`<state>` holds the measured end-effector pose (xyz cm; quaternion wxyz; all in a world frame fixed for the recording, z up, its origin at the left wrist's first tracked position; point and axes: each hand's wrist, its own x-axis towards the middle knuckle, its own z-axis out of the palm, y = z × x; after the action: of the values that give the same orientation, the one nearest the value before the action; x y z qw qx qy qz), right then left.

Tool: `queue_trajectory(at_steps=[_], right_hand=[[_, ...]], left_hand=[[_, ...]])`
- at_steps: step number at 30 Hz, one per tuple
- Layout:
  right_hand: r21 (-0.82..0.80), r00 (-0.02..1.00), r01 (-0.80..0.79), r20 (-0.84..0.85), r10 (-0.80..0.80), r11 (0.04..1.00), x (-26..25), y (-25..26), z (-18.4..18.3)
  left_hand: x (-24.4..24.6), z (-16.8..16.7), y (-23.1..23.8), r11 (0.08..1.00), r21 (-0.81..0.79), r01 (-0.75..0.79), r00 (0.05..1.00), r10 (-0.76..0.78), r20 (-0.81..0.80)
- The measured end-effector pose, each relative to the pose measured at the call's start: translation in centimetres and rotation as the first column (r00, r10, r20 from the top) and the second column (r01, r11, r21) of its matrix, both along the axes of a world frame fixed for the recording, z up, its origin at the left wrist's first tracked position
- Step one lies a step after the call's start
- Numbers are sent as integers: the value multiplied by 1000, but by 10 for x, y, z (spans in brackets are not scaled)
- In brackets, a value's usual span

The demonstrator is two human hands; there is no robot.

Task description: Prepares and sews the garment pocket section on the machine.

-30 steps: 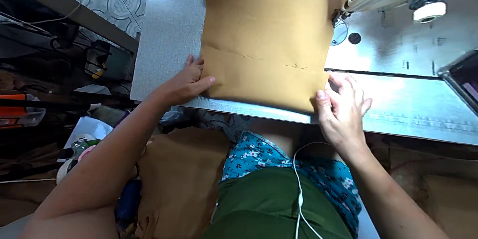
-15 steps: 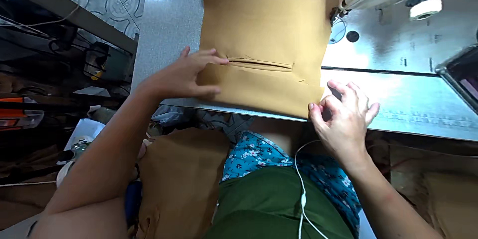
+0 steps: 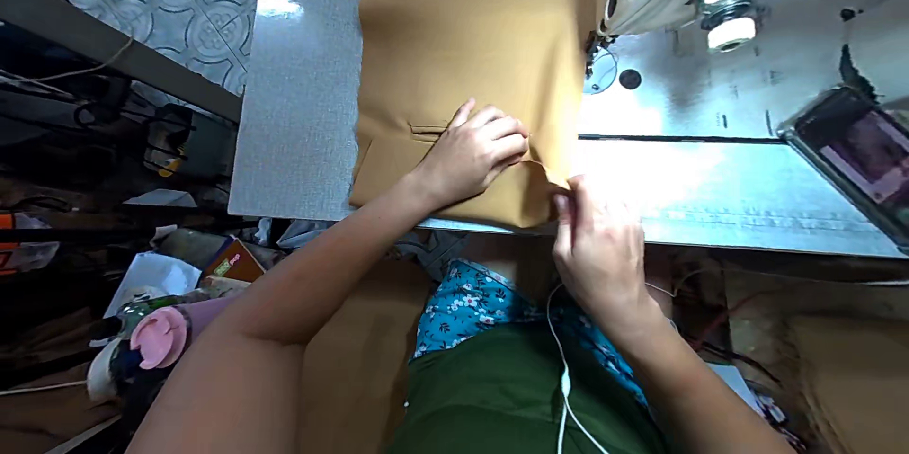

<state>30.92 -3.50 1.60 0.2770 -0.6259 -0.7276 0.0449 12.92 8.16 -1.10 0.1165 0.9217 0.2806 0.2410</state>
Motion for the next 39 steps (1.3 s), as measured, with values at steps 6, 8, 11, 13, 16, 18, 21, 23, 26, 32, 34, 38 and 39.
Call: queue_trajectory(at_steps=[6,8,11,13,16,18,21,23,26,32,34,38,39], right_hand=[[18,990,-139,-36,140,990,-14,-2,-7],[1,991,-129,-26,129,992,-12,-5,-9],[-11,992,-126,-21,125,992,-10,-5,-8],[-7,992,-126,-25,126,992,-9,-4,-8],[-26,989,-136,-65,134,990,-5,-4,-8],[-51,990,-109,-98,104,993,0,-5,-5],[-48,999,23,-36,-24,999,10,1,1],[-47,999,47,27,-46,998,17,10,2],[-44,998,-40,52,42,998,20,23,-11],[-65,993,-64,92,70,996,20,28,-28],[-58,994,-53,96,58,997,20,30,-27],[-20,992,-36,117,38,999,20,39,-24],[-26,994,-18,112,21,1000,20,40,-22]], left_hand=[[-1,0,1,1000,-6,11,1000,-11,17],[-3,1,0,1000,-15,17,1000,-17,12],[-3,2,0,999,-27,30,1000,-30,8],[-3,2,0,999,-29,36,999,-36,9],[-3,2,0,999,-30,31,1000,-31,5],[-3,1,0,999,-26,25,1000,-25,0],[-2,0,-1,1000,-15,10,1000,-10,5],[-2,0,-2,1000,-17,-4,1000,4,11],[-1,-1,-2,999,-16,-31,999,31,7],[-2,-1,-4,999,0,-47,999,47,0],[-2,0,-4,999,-8,-39,999,39,14],[-2,0,-5,999,0,-53,998,53,19],[-2,-1,-6,998,15,-61,998,61,12]])
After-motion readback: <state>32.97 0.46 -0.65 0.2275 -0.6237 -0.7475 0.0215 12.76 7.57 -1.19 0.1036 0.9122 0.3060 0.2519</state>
